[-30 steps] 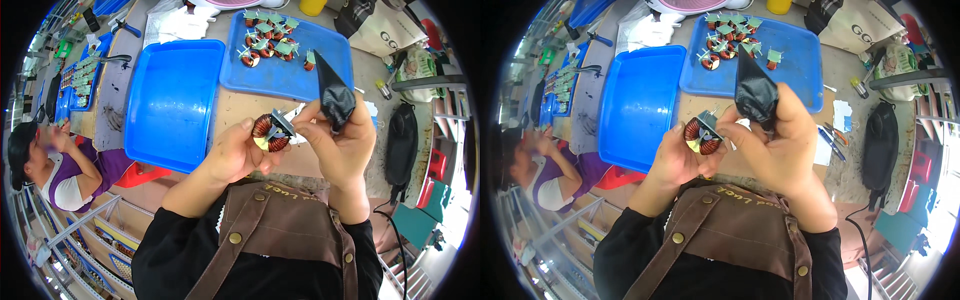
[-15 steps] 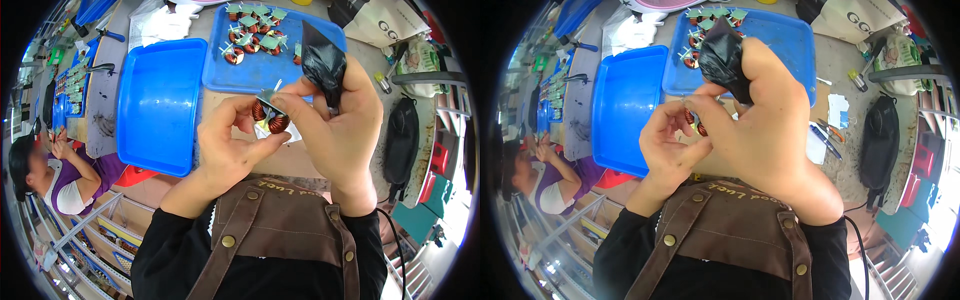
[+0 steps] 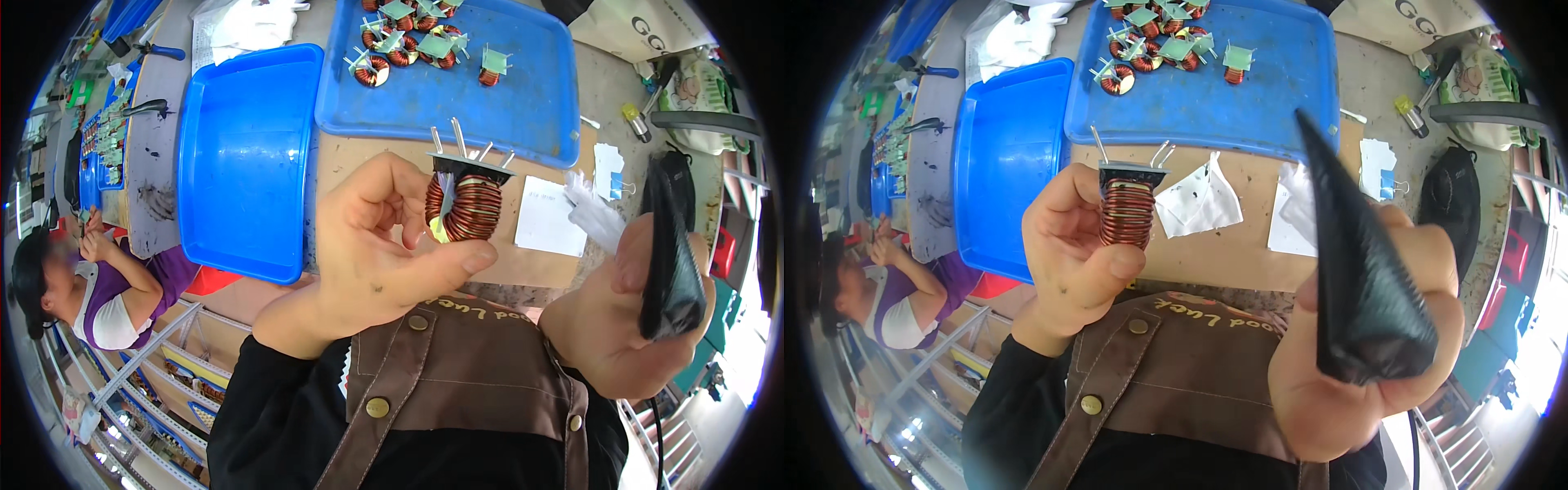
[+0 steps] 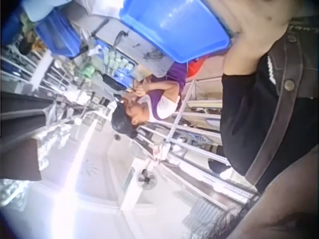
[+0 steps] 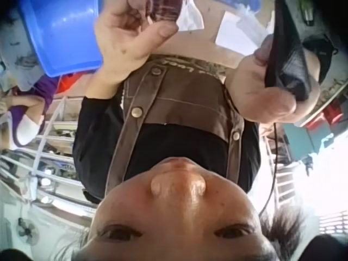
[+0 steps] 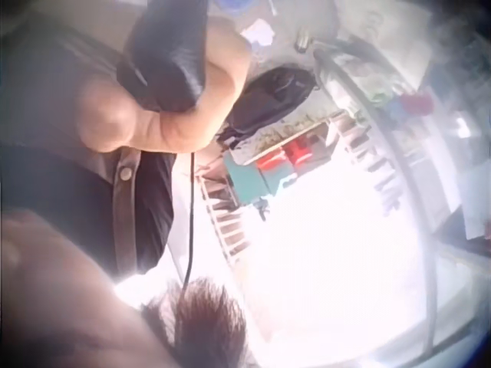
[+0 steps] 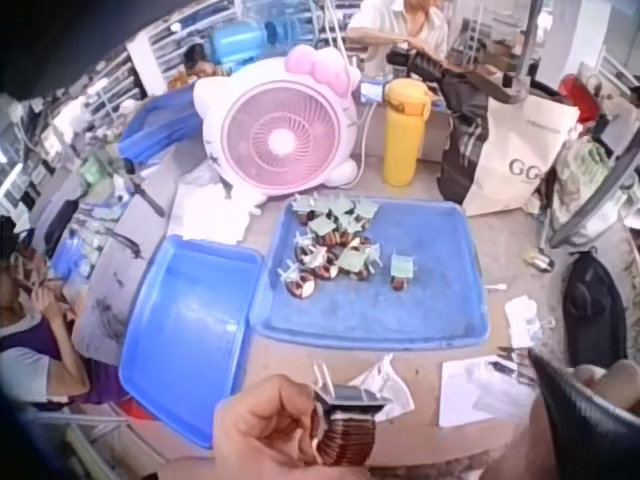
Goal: Assembling an inductor coil to a small PCB using a glue dispenser and wire cutters.
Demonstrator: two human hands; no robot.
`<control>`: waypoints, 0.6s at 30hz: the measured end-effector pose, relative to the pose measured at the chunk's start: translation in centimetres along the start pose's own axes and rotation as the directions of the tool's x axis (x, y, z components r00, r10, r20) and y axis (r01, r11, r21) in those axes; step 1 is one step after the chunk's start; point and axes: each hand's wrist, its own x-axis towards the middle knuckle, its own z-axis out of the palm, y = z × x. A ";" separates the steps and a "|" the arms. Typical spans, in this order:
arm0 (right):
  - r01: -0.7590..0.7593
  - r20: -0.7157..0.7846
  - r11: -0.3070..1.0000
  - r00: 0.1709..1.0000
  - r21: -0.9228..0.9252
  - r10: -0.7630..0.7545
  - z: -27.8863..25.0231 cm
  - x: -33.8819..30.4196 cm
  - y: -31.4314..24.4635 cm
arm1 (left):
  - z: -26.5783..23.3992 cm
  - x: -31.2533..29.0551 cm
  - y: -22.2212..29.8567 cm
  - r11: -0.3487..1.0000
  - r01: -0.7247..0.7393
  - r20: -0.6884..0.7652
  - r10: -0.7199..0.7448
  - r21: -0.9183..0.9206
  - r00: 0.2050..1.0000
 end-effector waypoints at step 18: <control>-0.022 0.176 0.997 0.984 0.072 0.009 1.3 -0.8 0.0 | 0.2 -0.2 -1.0 0.970 -0.155 -0.083 0.173 0.189 0.982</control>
